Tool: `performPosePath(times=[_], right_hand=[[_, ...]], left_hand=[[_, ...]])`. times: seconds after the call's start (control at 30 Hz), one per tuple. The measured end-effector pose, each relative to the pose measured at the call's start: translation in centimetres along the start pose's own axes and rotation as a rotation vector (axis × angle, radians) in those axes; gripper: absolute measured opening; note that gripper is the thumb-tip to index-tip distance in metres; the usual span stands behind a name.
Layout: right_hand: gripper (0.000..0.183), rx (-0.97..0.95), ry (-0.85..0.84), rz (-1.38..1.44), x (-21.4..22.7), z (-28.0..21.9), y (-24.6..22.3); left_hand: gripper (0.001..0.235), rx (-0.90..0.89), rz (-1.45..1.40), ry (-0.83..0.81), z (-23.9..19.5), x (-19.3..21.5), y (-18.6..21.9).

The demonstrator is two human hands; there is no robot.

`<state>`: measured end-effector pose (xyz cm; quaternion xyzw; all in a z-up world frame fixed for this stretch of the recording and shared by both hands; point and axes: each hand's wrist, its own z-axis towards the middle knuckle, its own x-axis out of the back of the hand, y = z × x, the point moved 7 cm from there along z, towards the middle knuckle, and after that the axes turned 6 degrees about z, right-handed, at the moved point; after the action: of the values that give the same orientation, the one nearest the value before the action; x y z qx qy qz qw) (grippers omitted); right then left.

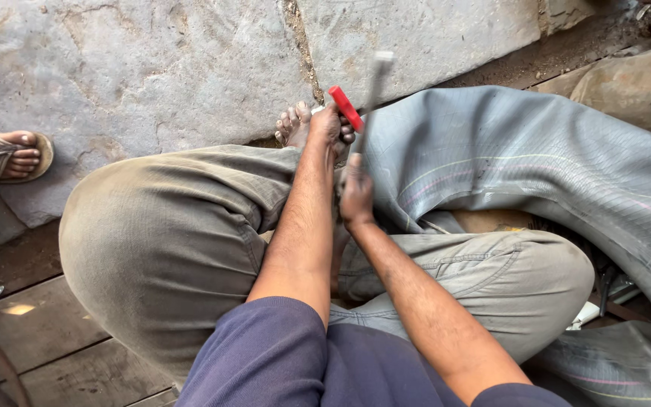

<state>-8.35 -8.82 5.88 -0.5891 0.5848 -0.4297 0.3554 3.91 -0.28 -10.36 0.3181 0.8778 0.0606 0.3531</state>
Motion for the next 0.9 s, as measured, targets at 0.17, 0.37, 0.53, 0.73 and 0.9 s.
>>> performPosePath(times=[0.17, 0.37, 0.53, 0.73, 0.9], right_hand=[[0.065, -0.129, 0.05, -0.197, 1.7, 2.3, 0.9], [0.055, -0.072, 0.3, -0.522, 9.6, 7.9, -3.9], [0.046, -0.231, 0.485, -0.869, 16.4, 9.9, -3.5], [0.044, 0.017, 0.397, -1.109, 14.7, 9.7, -4.3], [0.064, 0.177, -0.172, -0.399, 7.9, 10.4, -6.6]], left_hand=[[0.051, 0.058, 0.034, 0.034, -0.6, -0.6, -0.9], [0.057, -0.034, 0.383, 0.172, -4.9, -2.5, -2.2], [0.054, -0.072, 0.641, 0.173, -7.0, -4.4, -3.3], [0.06, -0.123, 0.75, 0.135, -7.5, -5.8, -0.8], [0.059, -0.125, 0.739, -0.028, -6.8, -7.5, 0.4]])
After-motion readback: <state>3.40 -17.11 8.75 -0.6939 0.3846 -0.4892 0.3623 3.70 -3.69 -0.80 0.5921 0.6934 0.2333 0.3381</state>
